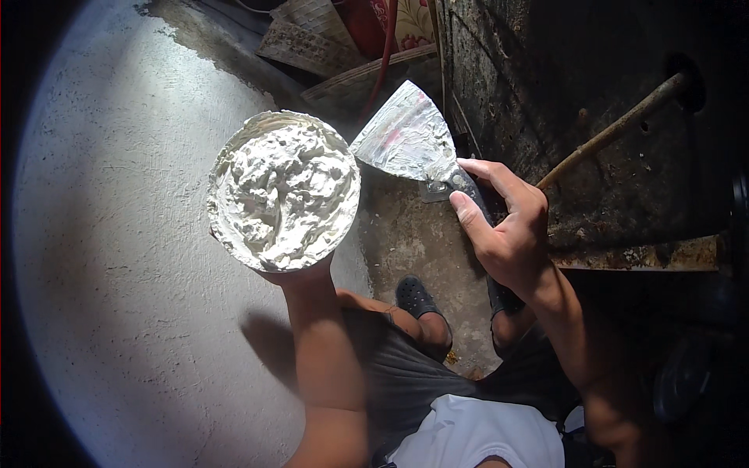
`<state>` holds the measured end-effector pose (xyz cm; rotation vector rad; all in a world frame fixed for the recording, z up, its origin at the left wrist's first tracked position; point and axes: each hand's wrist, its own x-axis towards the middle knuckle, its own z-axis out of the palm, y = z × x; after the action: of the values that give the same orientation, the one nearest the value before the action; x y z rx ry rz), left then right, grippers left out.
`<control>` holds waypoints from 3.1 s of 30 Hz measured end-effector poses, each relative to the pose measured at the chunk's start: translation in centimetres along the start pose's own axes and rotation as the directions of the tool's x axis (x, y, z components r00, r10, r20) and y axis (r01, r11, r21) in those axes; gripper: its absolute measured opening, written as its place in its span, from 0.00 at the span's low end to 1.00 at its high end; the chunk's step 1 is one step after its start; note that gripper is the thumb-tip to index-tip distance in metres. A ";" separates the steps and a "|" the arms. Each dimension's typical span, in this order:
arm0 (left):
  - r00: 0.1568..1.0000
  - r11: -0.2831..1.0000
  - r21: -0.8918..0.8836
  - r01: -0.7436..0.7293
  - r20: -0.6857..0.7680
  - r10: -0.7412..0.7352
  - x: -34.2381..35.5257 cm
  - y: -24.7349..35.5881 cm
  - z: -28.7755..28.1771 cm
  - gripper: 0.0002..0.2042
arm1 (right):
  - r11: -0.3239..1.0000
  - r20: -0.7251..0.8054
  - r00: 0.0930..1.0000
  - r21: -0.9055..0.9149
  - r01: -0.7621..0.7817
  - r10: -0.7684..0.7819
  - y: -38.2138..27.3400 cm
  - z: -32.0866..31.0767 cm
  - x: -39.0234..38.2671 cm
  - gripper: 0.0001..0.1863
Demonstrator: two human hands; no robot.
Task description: Applying plaster or putty to a wall with a putty knife.
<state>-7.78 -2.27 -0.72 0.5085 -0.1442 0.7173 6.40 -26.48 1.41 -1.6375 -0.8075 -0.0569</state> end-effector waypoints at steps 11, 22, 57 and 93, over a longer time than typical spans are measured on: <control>1.000 0.999 0.038 0.018 -0.009 -0.018 0.3 -0.4 1.5 0.43 | 0.999 -0.010 1.000 0.029 -0.014 0.014 -0.1 0.4 -0.1 0.15; 0.989 0.972 -0.210 0.107 0.119 -0.083 -0.7 -0.1 -0.5 0.45 | 0.999 -0.014 0.999 -0.041 0.035 -0.036 -0.1 0.0 0.0 0.16; 0.970 0.966 -0.138 0.219 0.138 -0.200 -0.2 -1.4 1.4 0.43 | 0.994 -0.084 0.995 0.095 -0.048 0.057 0.1 0.9 -0.5 0.15; 0.984 0.952 0.305 0.035 -0.175 0.020 0.1 -1.8 1.3 0.44 | 0.999 -0.039 0.999 -0.019 0.028 -0.029 -0.1 0.4 -0.5 0.18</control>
<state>-6.47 -4.02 -0.29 0.7388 0.1388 0.7782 5.83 -26.42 1.12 -1.6376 -0.8021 -0.1170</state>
